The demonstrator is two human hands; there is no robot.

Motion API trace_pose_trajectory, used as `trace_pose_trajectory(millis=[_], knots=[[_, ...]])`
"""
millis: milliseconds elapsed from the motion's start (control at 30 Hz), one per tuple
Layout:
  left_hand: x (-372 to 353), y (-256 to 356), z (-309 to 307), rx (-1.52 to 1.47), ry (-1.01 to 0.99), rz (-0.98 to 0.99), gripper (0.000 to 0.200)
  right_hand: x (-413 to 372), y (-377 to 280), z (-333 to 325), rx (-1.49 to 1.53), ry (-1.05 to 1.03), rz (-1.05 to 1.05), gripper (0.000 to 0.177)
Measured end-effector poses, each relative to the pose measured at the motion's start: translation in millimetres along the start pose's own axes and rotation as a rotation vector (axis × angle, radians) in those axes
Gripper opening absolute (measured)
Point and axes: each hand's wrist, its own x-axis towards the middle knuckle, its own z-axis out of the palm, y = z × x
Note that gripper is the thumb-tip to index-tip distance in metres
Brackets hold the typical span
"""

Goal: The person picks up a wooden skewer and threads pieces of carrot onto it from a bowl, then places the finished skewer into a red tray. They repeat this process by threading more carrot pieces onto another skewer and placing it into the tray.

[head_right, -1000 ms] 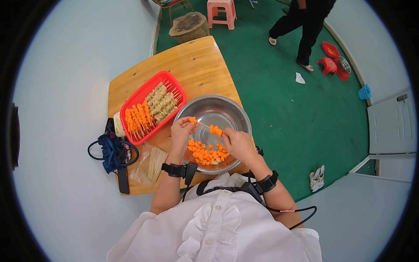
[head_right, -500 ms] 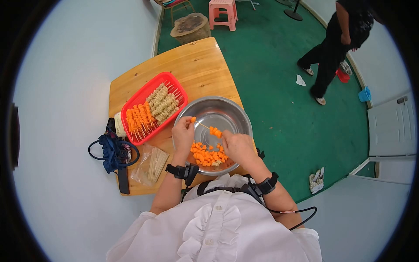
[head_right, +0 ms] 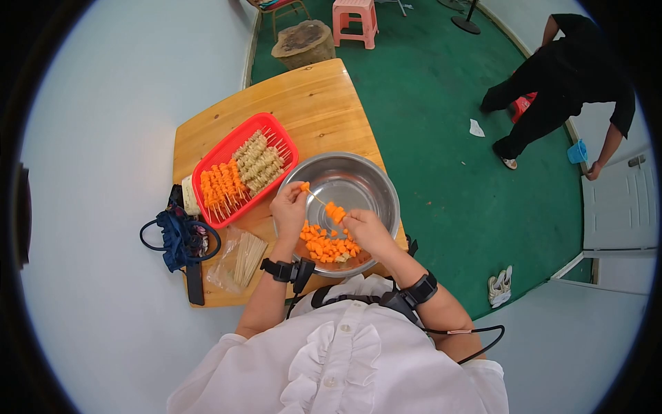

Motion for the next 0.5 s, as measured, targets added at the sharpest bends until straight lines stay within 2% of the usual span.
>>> trace_pose_trajectory(millis=[67, 167, 267, 367, 467, 500], knots=[[1.8, 0.4, -0.5, 0.053, 0.006, 0.032, 0.017, -4.7, -15.4, -1.1, 0.367, -0.096, 0.326, 0.018], [1.5, 9.2, -4.1, 0.120, -0.034, 0.034, 0.017, -4.0, -12.6, -4.6, 0.488, -0.112, 0.348, 0.018], [-2.1, 20.4, -6.5, 0.194, -0.044, 0.035, 0.017, 2.2, -7.7, -6.3, 0.212, -0.061, 0.226, 0.015], [-11.9, 25.3, -1.2, 0.159, -0.119, -0.038, 0.018, 7.8, 8.9, -1.8, -0.829, 0.271, -0.651, 0.012], [-19.7, 27.7, 8.5, 0.162, -0.082, 0.000, 0.019, -4.4, -20.5, 7.6, -1.022, 0.238, -0.499, 0.012], [-19.2, 25.6, 8.8, 0.133, -0.095, 0.003, 0.019, -3.1, -19.2, 6.2, -1.023, 0.258, -0.522, 0.012]])
